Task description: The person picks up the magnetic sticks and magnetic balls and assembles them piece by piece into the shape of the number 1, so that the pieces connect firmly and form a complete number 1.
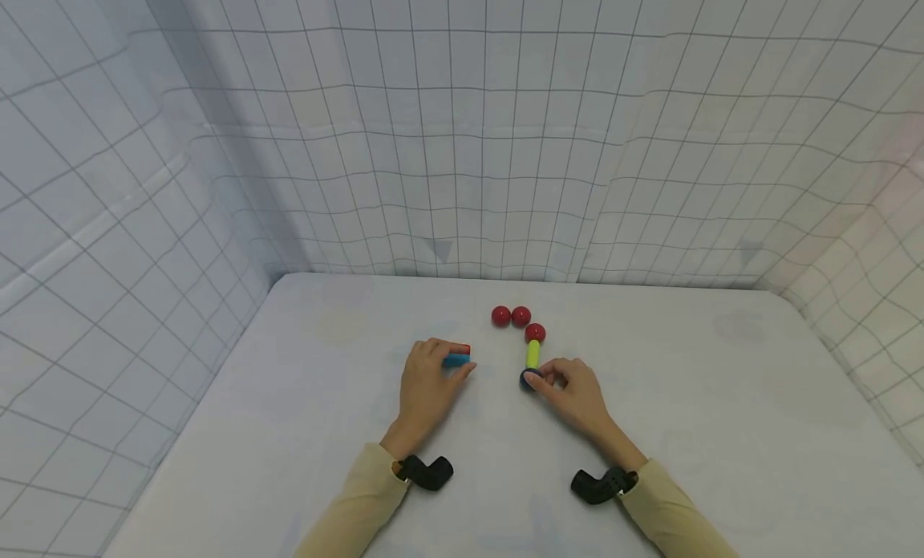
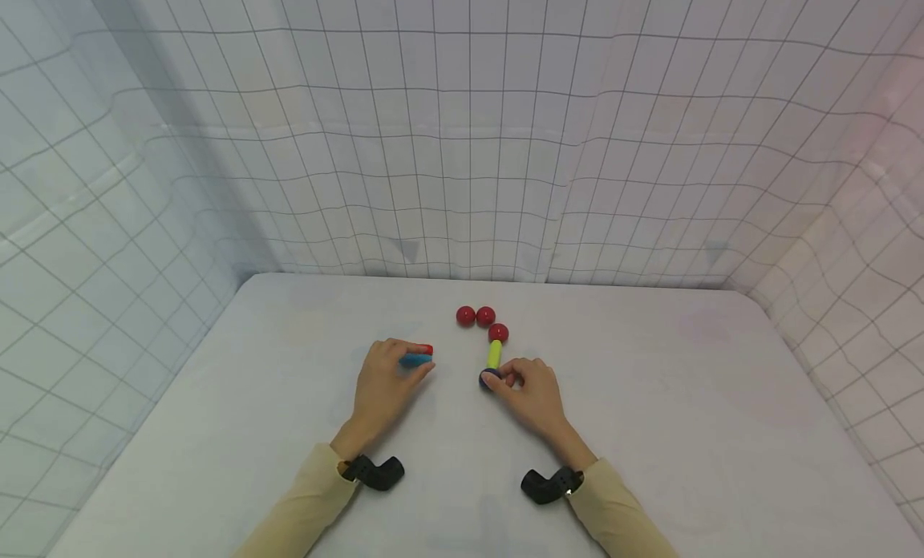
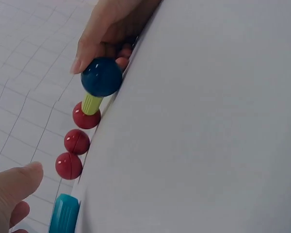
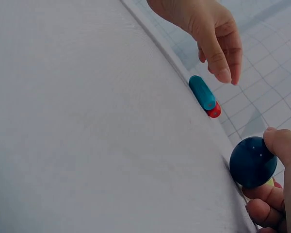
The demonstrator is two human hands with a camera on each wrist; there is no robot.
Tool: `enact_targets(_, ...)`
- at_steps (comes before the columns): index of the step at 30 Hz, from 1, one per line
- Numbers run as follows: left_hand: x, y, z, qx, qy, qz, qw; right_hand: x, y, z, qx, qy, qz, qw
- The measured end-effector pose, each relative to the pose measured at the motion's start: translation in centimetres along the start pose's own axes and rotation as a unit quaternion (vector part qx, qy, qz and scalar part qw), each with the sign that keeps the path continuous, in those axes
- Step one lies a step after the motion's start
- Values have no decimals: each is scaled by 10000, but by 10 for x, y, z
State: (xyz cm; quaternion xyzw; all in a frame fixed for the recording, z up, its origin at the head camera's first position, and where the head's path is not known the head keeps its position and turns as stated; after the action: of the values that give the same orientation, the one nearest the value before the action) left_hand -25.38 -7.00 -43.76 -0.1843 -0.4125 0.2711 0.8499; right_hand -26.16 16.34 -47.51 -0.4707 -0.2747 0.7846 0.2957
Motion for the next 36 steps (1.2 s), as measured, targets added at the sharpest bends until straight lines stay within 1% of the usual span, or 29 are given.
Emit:
enact_targets(4,-8,-5,3,-189,-37,334,9993,0,0,0,5,-17,-14,10000)
enact_targets(7,-11,-6,4,-325,-50,439,9985,0,-1,0,-32,63,-4,10000)
enact_targets(12,-15,-4,3,-462,-45,390,9982,0,-1,-1,-65,182,-18,9998)
enact_targets(16,-18,-2,1,-517,-85,322,9981,0,-1,-1,-4,124,-13,9999)
enact_targets(21,-19,-2,0,-495,-50,283,9984,0,-1,-2,39,67,16,10000)
enact_targets(27,-21,0,-1,-503,-74,159,9986,0,-2,-1,-90,247,46,9996)
enact_targets(31,-21,1,-2,-557,-190,60,9982,0,-2,0,-162,361,23,9992)
enact_targets(36,-22,4,-2,-672,-350,-25,9971,-1,-2,0,-171,411,18,9990)
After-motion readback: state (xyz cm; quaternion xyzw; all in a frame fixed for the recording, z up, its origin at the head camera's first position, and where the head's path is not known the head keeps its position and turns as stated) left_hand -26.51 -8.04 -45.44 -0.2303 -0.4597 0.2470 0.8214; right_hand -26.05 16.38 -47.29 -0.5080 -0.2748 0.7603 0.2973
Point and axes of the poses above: each hand's wrist, its own z-axis towards the middle knuckle, its own y-axis out of the palm, x = y × z, the point moved 6 cm from there along z, towards the middle knuckle, and after that the axes turned 8 degrees about -z, right-handed, at the moved point
